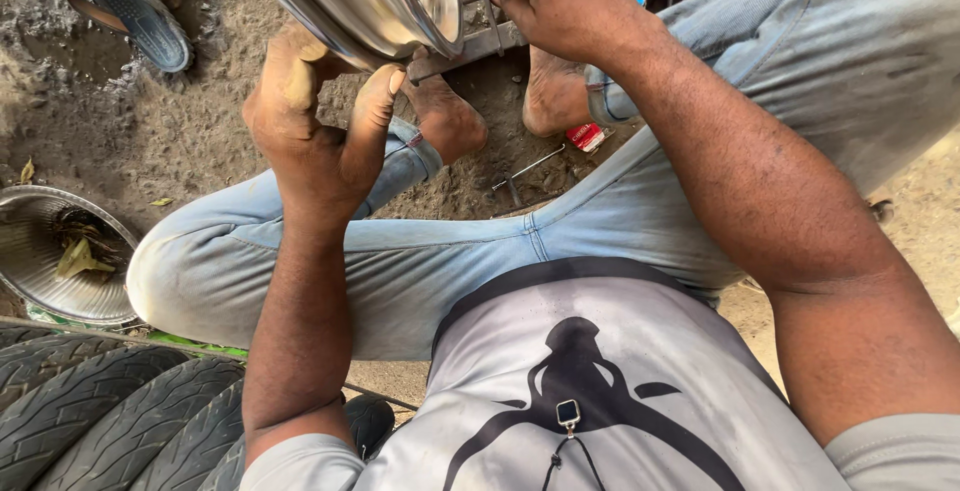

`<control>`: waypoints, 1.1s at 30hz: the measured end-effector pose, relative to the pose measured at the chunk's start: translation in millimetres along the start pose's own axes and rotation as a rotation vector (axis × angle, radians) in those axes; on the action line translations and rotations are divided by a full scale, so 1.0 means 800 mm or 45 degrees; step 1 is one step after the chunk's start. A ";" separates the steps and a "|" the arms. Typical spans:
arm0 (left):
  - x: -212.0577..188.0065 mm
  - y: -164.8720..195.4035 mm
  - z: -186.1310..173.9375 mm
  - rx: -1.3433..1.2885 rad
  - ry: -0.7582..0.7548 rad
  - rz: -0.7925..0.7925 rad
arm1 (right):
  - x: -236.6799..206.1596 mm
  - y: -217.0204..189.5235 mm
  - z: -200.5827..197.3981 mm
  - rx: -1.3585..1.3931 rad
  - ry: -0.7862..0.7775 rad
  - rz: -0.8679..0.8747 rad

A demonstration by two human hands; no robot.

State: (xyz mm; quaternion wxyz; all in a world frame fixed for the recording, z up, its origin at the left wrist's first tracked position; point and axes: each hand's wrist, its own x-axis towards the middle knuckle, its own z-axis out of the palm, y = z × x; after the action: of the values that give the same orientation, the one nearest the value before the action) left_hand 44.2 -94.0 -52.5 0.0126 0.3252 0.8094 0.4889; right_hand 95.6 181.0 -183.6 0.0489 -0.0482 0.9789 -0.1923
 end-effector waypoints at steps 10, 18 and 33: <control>0.009 0.002 0.002 -0.088 -0.013 -0.026 | 0.001 0.002 0.003 0.042 -0.062 0.035; 0.014 0.002 0.000 0.042 -0.169 -0.022 | 0.002 -0.002 -0.004 0.010 0.103 -0.049; 0.009 0.003 -0.001 0.001 -0.205 -0.093 | 0.003 -0.002 -0.005 0.064 -0.056 0.046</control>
State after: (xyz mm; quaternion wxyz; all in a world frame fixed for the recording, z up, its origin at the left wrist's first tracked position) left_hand 39.4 -90.0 -47.7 0.0952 0.3338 0.8173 0.4599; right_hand 93.1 180.5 -179.3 0.0752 -0.0336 0.9732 -0.2146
